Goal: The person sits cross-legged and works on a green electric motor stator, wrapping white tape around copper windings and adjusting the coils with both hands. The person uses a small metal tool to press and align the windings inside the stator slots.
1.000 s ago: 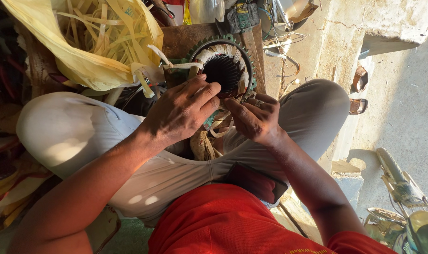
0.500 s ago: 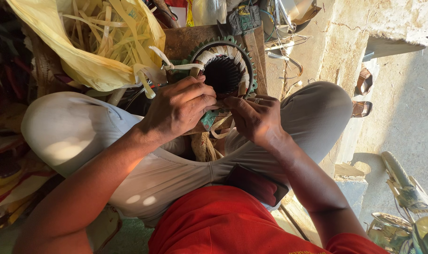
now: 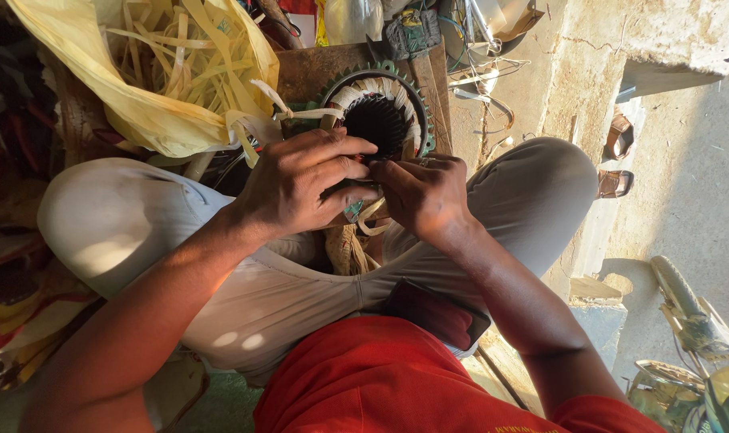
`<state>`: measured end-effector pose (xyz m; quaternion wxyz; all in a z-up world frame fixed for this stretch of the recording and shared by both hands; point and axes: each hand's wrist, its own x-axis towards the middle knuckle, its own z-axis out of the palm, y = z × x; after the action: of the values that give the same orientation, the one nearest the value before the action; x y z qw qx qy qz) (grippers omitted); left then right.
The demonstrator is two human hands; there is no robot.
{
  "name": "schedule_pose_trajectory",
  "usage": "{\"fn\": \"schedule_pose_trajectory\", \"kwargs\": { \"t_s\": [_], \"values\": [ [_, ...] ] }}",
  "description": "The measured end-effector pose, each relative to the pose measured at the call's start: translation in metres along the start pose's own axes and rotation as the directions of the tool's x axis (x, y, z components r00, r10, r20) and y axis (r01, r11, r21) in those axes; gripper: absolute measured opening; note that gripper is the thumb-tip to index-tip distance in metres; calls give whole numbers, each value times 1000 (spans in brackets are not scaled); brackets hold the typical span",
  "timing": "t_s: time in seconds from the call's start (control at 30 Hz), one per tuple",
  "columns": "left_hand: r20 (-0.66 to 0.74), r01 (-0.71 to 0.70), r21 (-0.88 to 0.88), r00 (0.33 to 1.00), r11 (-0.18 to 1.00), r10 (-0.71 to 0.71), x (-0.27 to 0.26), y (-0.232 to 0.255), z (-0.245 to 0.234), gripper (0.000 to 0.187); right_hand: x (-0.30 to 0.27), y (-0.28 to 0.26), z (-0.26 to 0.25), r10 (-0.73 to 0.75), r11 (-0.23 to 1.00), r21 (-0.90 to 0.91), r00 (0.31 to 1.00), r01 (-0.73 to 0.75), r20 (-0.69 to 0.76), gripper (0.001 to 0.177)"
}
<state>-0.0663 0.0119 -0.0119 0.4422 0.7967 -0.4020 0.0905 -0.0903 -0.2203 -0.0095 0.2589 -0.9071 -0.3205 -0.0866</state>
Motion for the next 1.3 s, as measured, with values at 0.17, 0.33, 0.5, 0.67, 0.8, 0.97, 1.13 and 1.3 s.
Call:
{"fn": "schedule_pose_trajectory", "kwargs": {
  "t_s": [0.17, 0.33, 0.5, 0.67, 0.8, 0.97, 1.13, 1.3],
  "values": [
    [14, -32, 88, 999, 996, 31, 3, -3, 3, 9, 0, 13, -4, -23, 988, 151, 1000, 26, -17, 17],
    [42, -92, 178, 995, 980, 86, -3, -6, 6, 9, -10, 20, -12, -13, 911, 411, 1000, 20, -21, 30],
    [59, -83, 80, 995, 993, 78, 0, -7, 6, 18, -20, 24, -6, -35, 936, 350, 998, 51, -51, 36],
    [7, -12, 76, 1000, 997, 11, -4, -3, 10, 17, -25, 29, 2, -120, 981, 141, 989, 132, -88, 38],
    [12, -30, 123, 1000, 992, 29, -6, -7, 13, 14, -10, 22, -4, -249, 968, -58, 963, 244, -103, 38],
    [33, -48, 82, 998, 996, 46, -5, -5, 9, 18, -2, 12, -7, -272, 960, 18, 946, 279, -176, 42],
    [14, -30, 73, 999, 997, 30, -5, -4, 12, 12, -6, 9, -2, -250, 966, -102, 957, 236, -148, 44],
    [38, 23, 139, 999, 990, -28, -9, 3, 15, 10, -23, 16, 7, -212, 977, -45, 966, 207, -148, 43]
  ]
}}
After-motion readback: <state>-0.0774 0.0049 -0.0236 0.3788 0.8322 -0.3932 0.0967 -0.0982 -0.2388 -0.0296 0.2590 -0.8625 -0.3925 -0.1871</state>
